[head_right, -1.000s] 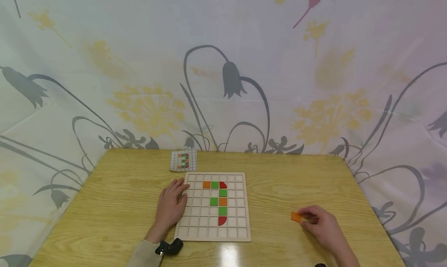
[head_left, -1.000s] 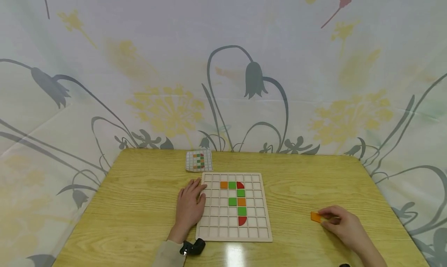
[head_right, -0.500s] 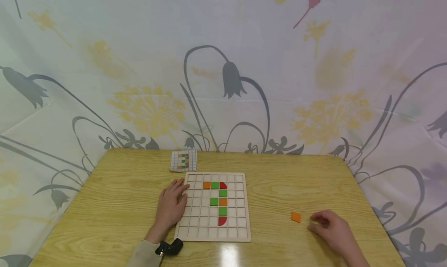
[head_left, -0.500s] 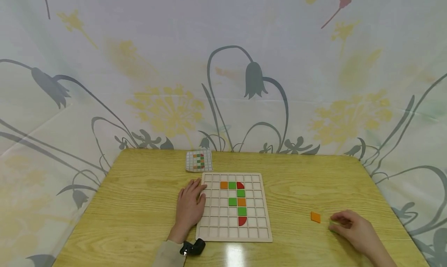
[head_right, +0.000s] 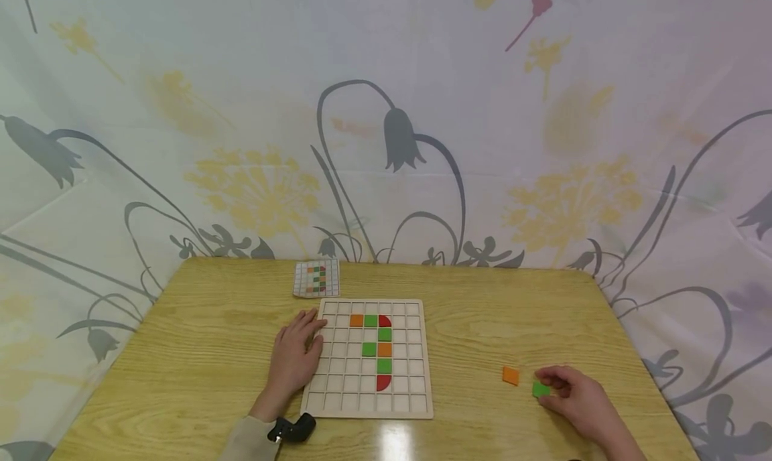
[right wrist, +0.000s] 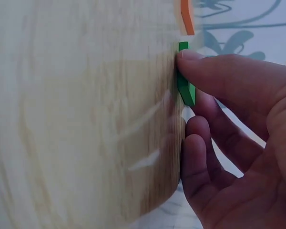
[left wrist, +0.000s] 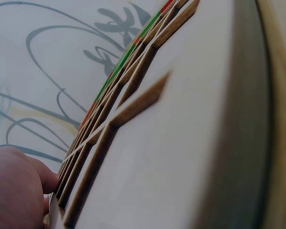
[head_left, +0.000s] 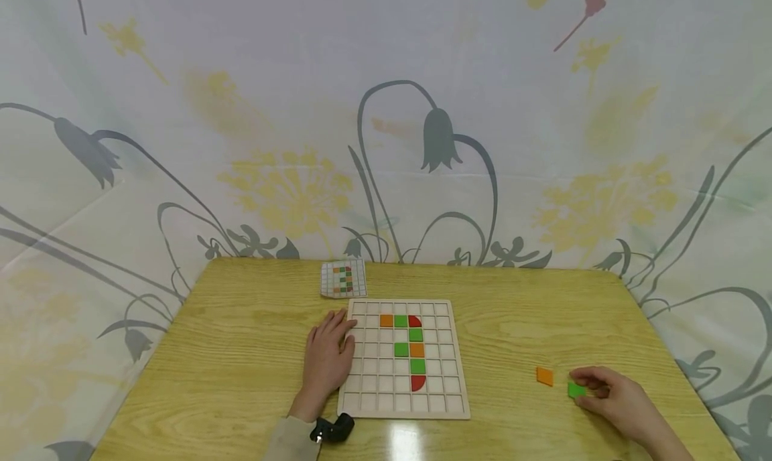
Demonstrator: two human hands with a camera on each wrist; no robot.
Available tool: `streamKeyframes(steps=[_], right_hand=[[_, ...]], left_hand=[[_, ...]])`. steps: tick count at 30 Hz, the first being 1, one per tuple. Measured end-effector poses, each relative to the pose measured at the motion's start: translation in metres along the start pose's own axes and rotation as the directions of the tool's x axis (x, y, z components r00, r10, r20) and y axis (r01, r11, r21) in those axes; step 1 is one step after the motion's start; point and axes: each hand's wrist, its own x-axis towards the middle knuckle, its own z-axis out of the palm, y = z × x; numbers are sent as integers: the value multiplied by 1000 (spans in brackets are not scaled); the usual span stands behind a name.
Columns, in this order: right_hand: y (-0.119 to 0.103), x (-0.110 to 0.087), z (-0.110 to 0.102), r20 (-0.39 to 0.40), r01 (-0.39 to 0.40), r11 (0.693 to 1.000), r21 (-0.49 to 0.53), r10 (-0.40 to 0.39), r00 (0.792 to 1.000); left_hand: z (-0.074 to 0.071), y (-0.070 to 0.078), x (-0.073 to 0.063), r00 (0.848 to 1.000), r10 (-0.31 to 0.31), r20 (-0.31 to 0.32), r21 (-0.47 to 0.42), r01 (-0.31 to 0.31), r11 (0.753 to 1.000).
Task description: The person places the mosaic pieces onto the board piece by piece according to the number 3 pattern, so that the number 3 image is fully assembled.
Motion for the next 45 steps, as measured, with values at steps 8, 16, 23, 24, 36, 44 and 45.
streamKeyframes(steps=[8, 16, 23, 24, 36, 44, 45], right_hand=[[-5, 2, 3, -55, 22, 995, -94, -27, 998], [-5, 2, 3, -32, -8, 996, -84, 5, 999], [-10, 2, 2, -50, -27, 997, -67, 24, 998], [-11, 3, 2, -49, -30, 998, -61, 27, 998], [-29, 19, 17, -105, 107, 993, -44, -112, 988], [-51, 36, 39, -43, 201, 979, 30, -199, 979], [-54, 38, 41, -34, 213, 976, 34, -212, 977]], left_hand=[[-1, 1, 1, 1000, 11, 2, 5, -11, 1000], [-1, 0, -1, 1000, 0, 14, 8, 0, 1000], [0, 0, 0, 1000, 5, 5, 10, -5, 1000], [1, 0, 0, 1000, 7, 1, 9, -7, 1000], [0, 0, 0, 1000, 16, -5, 17, -16, 1000], [-1, 1, 0, 1000, 2, 9, 8, -2, 1000], [-1, 1, -1, 1000, -1, 11, 6, 1, 1000]])
